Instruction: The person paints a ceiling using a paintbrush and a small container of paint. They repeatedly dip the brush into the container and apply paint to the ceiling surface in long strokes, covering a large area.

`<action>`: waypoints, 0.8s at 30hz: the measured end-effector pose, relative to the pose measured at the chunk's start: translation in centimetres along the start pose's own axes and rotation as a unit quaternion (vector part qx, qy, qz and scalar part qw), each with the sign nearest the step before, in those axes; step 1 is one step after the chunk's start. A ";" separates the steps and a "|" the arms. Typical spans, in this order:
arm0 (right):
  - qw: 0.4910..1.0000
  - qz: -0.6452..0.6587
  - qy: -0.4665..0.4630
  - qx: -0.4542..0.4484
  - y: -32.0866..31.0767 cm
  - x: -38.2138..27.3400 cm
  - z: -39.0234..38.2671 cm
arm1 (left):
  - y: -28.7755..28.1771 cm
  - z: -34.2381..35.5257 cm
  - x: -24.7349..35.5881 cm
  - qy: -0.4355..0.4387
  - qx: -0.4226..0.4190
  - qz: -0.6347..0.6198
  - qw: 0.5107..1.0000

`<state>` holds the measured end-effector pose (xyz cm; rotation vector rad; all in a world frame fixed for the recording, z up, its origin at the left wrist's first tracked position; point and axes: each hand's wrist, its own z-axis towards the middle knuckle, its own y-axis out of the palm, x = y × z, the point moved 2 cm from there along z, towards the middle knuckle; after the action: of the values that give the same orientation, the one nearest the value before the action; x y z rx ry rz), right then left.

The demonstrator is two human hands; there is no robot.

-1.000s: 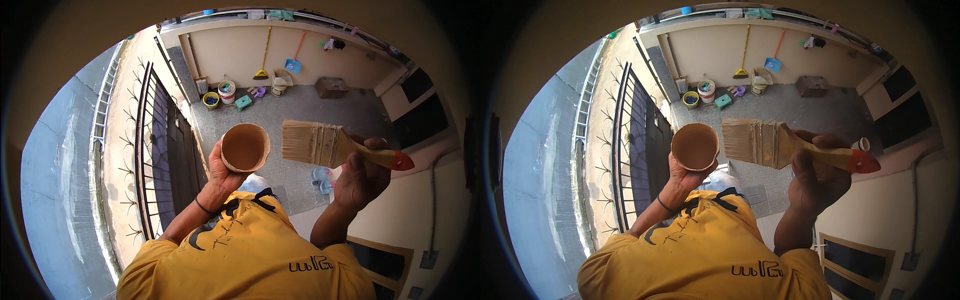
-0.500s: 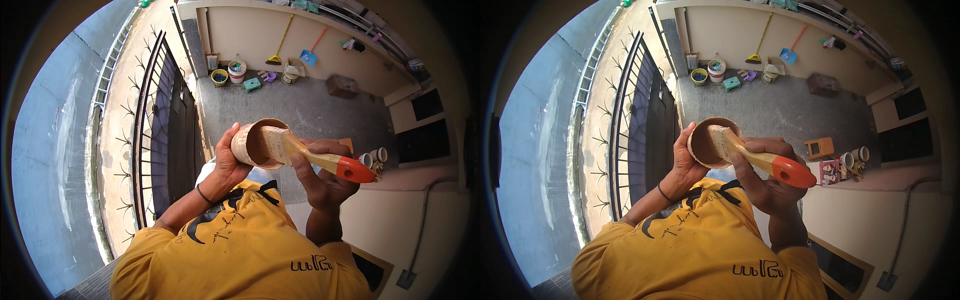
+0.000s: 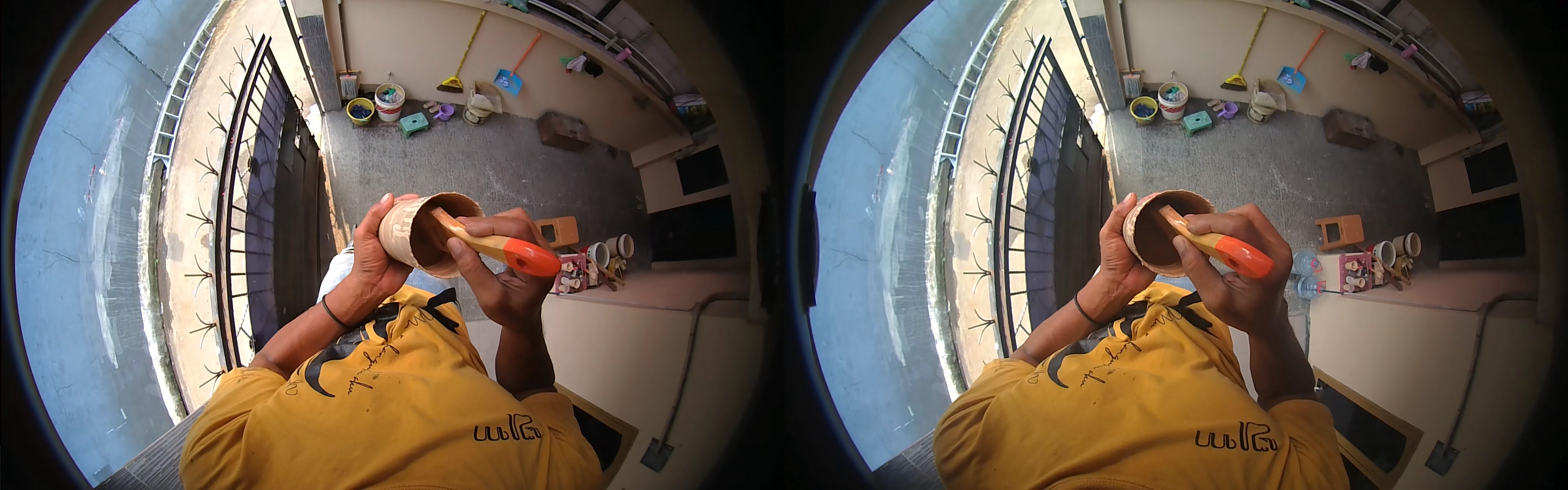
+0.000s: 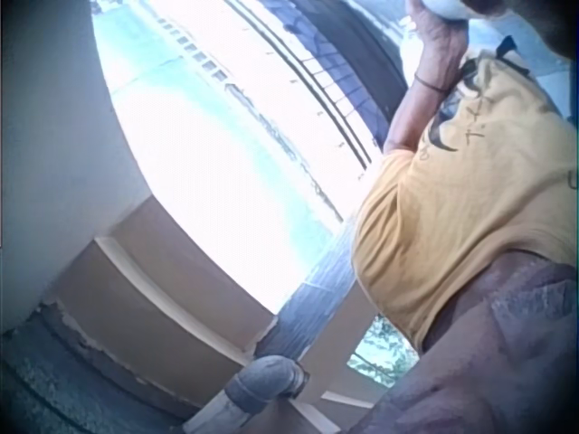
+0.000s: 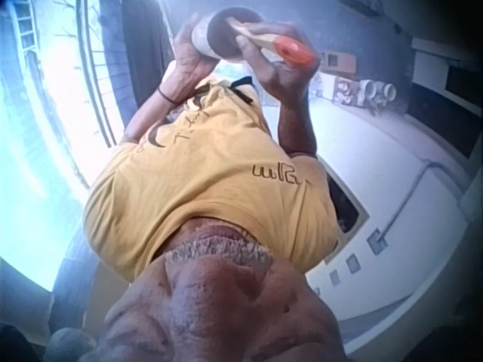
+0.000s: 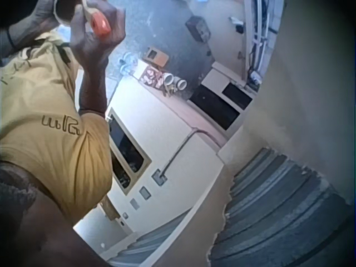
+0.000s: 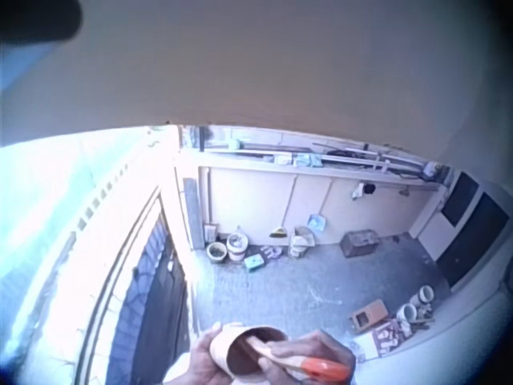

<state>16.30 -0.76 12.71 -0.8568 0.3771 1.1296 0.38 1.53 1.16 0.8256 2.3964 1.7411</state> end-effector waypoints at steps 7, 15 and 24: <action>1.000 -0.003 0.002 -0.004 0.3 0.3 -0.1 | -0.1 -0.1 0.1 0.013 0.004 0.020 1.000; 0.997 0.052 0.022 0.049 -0.1 -0.1 -0.6 | 0.1 -0.4 0.4 0.014 0.019 0.012 1.000; 0.988 0.113 0.009 0.102 -2.9 -0.3 -0.7 | -0.8 0.2 0.3 -0.013 0.018 -0.026 0.999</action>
<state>18.86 -1.93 13.60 -0.6556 0.6045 1.2679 -0.10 1.70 0.41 0.7777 2.4169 1.6618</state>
